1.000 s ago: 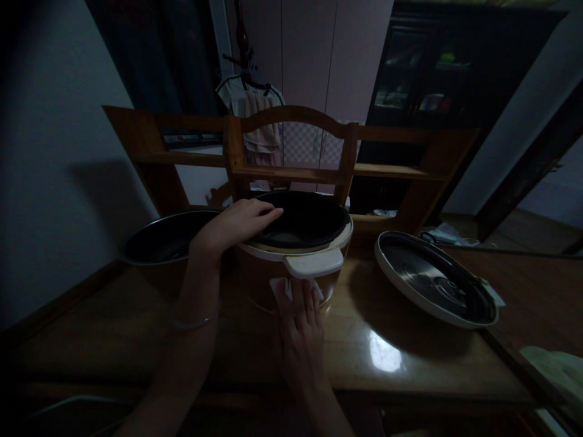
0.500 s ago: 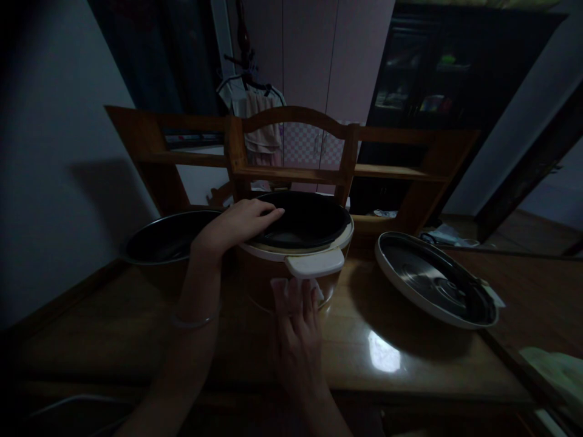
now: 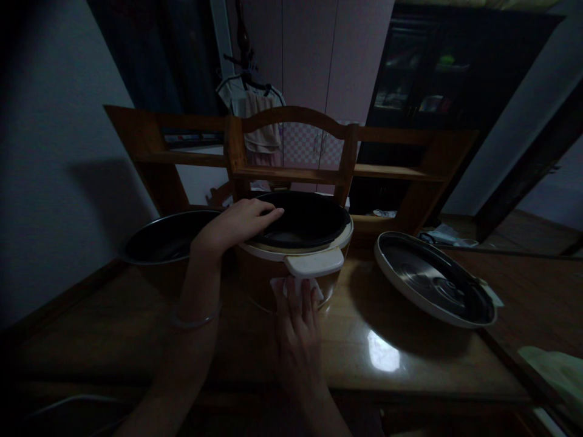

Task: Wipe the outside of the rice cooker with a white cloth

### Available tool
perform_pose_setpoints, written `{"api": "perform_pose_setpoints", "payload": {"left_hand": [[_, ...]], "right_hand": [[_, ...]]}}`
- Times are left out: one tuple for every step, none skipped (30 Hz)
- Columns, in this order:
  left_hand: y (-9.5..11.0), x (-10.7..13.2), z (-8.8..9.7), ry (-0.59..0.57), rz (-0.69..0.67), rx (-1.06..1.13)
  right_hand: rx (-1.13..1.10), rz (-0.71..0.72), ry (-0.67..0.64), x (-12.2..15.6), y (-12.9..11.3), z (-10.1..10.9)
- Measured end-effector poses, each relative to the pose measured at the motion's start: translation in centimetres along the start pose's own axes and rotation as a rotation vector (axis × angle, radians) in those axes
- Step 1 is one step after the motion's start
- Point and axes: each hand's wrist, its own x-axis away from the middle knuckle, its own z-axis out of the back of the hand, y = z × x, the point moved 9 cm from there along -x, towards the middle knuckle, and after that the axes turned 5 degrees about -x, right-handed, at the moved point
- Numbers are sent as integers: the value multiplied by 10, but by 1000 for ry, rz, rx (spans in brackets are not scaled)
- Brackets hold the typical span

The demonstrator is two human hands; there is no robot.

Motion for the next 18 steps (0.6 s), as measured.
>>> {"api": "perform_pose_setpoints", "payload": {"left_hand": [[0,0,0,-3,1,-1],[0,0,0,-6,0,-1],[0,0,0,-7,-1,0],[0,0,0,-6,-2,0],[0,0,0,-4,-4,-1],[0,0,0,-3,-5,-2],[0,0,0,-1,-5,-4],[0,1,1,1,-5,-7],[0,1,1,4,-5,-10],[0,1,1,6,-7,-12],[0,1,1,7,-8,-12],[0,0,1,6,-9,-10],[0,0,1,4,-11,-7],[0,0,0,1,-11,-5],[0,0,0,1,-9,-4],[0,1,1,3,-5,-5],[0,1,0,2,-1,-7],[0,1,0,0,0,-10]], "right_hand": [[-1,6,0,0,-1,0],[-2,11,0,0,-1,0],[-2,14,1,0,-1,0],[-2,13,-2,0,-1,0],[-3,11,-6,1,-1,-1],[-6,7,-7,1,0,-1],[-9,3,-5,1,0,-1],[-13,2,-1,1,0,-1],[-17,2,2,2,0,-1],[-19,4,6,2,0,-1],[-19,6,9,2,0,0],[-17,6,9,2,0,0],[-13,7,7,2,-1,0],[-9,9,8,1,-2,0],[-4,10,10,1,-2,0],[0,12,11,1,-2,1],[3,12,9,1,-3,1],[5,11,10,1,-3,1]]}}
